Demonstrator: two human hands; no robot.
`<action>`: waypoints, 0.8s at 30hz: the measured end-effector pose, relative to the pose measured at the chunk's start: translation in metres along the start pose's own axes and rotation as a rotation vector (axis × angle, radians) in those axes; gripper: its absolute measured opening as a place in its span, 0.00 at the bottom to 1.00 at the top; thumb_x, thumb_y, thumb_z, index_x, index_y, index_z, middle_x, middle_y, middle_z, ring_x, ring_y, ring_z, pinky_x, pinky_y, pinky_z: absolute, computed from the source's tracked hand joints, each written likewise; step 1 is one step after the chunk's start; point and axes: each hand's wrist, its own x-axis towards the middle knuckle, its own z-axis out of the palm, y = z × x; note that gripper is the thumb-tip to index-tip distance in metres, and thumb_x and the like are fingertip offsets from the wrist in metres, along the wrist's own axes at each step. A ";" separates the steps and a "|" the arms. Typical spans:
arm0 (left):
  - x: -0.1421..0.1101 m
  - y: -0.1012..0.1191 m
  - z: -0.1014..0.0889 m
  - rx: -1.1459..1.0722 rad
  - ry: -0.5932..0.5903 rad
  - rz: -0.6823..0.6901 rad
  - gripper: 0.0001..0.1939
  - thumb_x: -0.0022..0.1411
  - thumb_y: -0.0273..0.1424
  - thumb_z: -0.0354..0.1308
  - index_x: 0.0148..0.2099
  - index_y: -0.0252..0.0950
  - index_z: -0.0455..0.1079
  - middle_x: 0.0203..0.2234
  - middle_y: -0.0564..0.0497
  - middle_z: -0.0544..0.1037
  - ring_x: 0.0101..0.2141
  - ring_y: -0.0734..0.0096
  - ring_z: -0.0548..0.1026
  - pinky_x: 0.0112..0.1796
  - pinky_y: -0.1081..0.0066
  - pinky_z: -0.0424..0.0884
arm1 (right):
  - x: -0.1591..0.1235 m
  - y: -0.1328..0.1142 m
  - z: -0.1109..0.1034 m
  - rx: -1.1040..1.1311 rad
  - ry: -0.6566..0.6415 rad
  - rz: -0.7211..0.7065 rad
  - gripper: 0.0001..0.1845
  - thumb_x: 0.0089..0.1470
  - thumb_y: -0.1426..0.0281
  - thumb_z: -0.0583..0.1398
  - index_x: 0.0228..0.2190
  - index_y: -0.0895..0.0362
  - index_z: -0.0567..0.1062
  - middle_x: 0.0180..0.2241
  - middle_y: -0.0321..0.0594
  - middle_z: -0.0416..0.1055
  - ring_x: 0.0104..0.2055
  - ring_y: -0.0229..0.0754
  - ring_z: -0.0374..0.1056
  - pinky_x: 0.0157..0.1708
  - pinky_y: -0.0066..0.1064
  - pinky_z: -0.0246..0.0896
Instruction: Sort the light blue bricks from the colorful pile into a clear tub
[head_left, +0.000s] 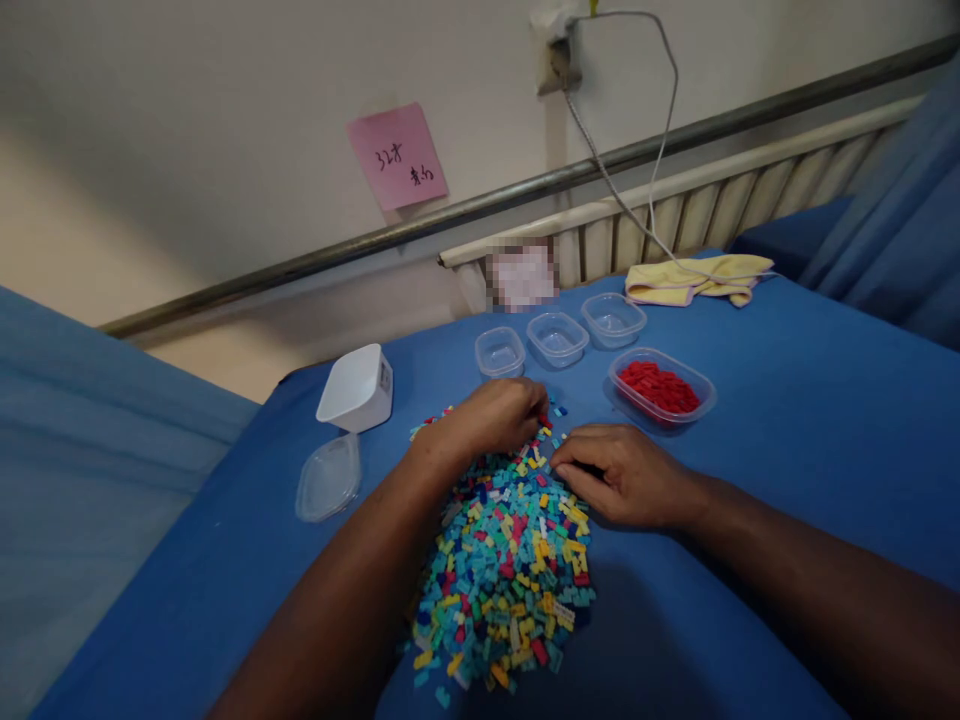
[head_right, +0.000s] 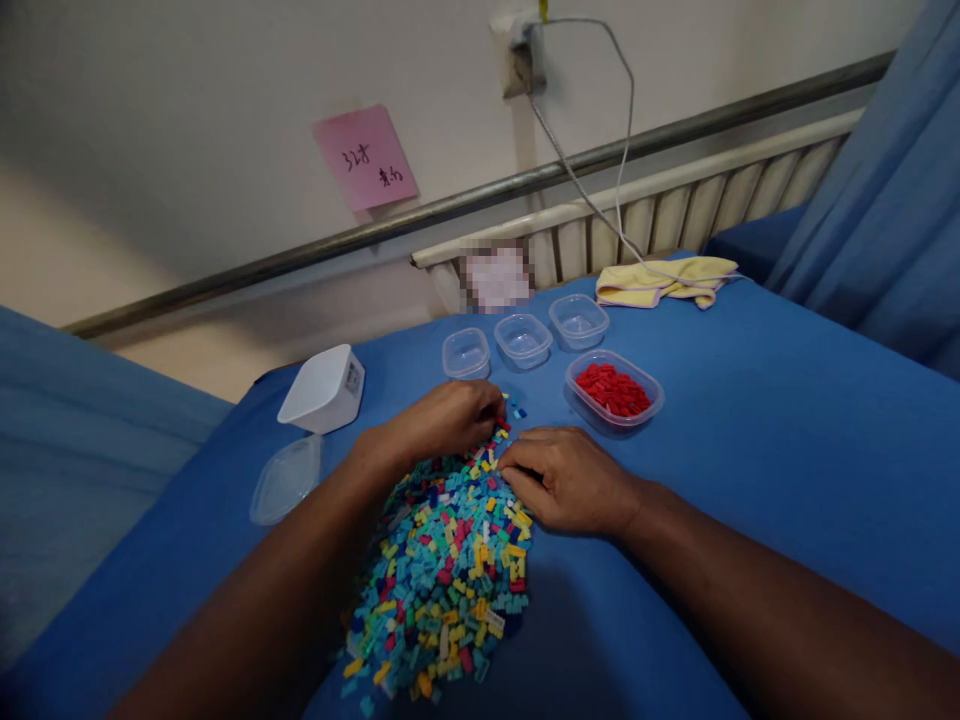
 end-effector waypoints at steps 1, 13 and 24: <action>-0.001 -0.002 -0.001 -0.022 0.018 -0.003 0.10 0.66 0.24 0.61 0.48 0.36 0.80 0.41 0.47 0.84 0.39 0.59 0.80 0.38 0.66 0.69 | 0.000 0.000 0.000 -0.002 -0.003 0.001 0.08 0.69 0.73 0.62 0.38 0.53 0.81 0.33 0.38 0.80 0.35 0.43 0.75 0.38 0.35 0.67; 0.008 0.014 -0.001 0.045 -0.098 0.166 0.10 0.68 0.20 0.59 0.45 0.36 0.80 0.42 0.47 0.82 0.39 0.63 0.79 0.41 0.68 0.70 | 0.000 0.000 0.000 0.005 -0.013 0.007 0.08 0.69 0.72 0.61 0.39 0.53 0.82 0.34 0.39 0.81 0.37 0.44 0.76 0.39 0.36 0.68; 0.019 0.002 0.011 -1.061 0.069 -0.075 0.09 0.58 0.30 0.68 0.41 0.33 0.74 0.30 0.53 0.77 0.29 0.73 0.73 0.33 0.71 0.69 | 0.002 0.002 0.001 -0.025 -0.010 0.005 0.08 0.69 0.72 0.61 0.39 0.54 0.82 0.34 0.39 0.81 0.37 0.44 0.76 0.40 0.36 0.67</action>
